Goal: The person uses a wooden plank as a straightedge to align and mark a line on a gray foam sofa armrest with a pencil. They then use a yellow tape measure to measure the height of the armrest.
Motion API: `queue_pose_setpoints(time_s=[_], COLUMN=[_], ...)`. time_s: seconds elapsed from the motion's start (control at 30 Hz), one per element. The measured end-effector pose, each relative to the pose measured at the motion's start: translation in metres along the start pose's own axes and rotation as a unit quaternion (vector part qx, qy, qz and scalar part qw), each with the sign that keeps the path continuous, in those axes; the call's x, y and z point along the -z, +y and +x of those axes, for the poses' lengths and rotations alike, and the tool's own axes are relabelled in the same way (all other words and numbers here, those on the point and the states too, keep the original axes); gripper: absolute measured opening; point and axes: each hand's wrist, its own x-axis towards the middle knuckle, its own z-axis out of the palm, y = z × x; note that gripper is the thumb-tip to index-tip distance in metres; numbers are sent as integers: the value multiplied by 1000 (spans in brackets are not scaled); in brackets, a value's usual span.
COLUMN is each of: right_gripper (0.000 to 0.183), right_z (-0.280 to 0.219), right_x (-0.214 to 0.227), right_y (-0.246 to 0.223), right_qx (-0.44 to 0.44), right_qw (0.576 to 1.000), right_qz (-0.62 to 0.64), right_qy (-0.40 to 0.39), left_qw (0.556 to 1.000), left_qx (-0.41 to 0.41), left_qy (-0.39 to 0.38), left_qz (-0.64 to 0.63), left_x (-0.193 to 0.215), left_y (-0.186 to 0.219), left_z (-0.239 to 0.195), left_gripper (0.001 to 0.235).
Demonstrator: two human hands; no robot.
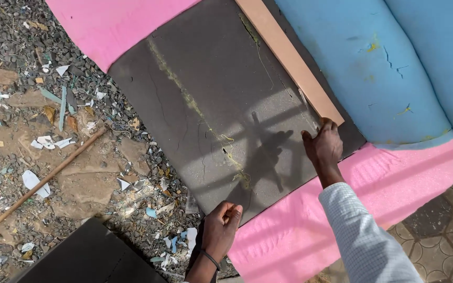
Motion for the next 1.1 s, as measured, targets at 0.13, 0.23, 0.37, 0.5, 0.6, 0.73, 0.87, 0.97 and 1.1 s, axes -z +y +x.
queue_pose_setpoints(time_s=[0.13,0.23,0.37,0.5,0.6,0.73,0.87,0.97,1.1], right_gripper=[87,93,106,120,120,118,84,76,106], right_z=[90,132,154,164,177,81,-61,-178,-311], right_x=[-28,-33,-39,-36,-39,-28,-36,-27,-73], right_y=[25,34,37,35,49,3,-34,-60,-21], right_qx=[38,3,-28,-65,-42,-1,77,59,-40], right_qw=[997,993,991,982,978,965,972,981,990], right_qz=[-66,-118,-124,-146,-187,-224,-160,-99,-12], right_qy=[9,-2,-35,-97,-77,-133,-151,-159,-131], left_qw=[1000,1000,998,996,997,995,999,990,964], left_qx=[-9,3,52,78,67,74,13,-26,84], left_qy=[8,7,-18,-32,-17,-8,31,48,2], left_qz=[-14,18,29,-18,-28,-60,-35,-128,-252], left_x=[-6,-2,13,23,26,25,25,31,55], left_y=[-19,-22,-14,-29,-36,-34,-13,8,58], left_z=[20,26,28,32,30,37,56,96,139], left_gripper=[34,30,29,30,28,26,40,66,87])
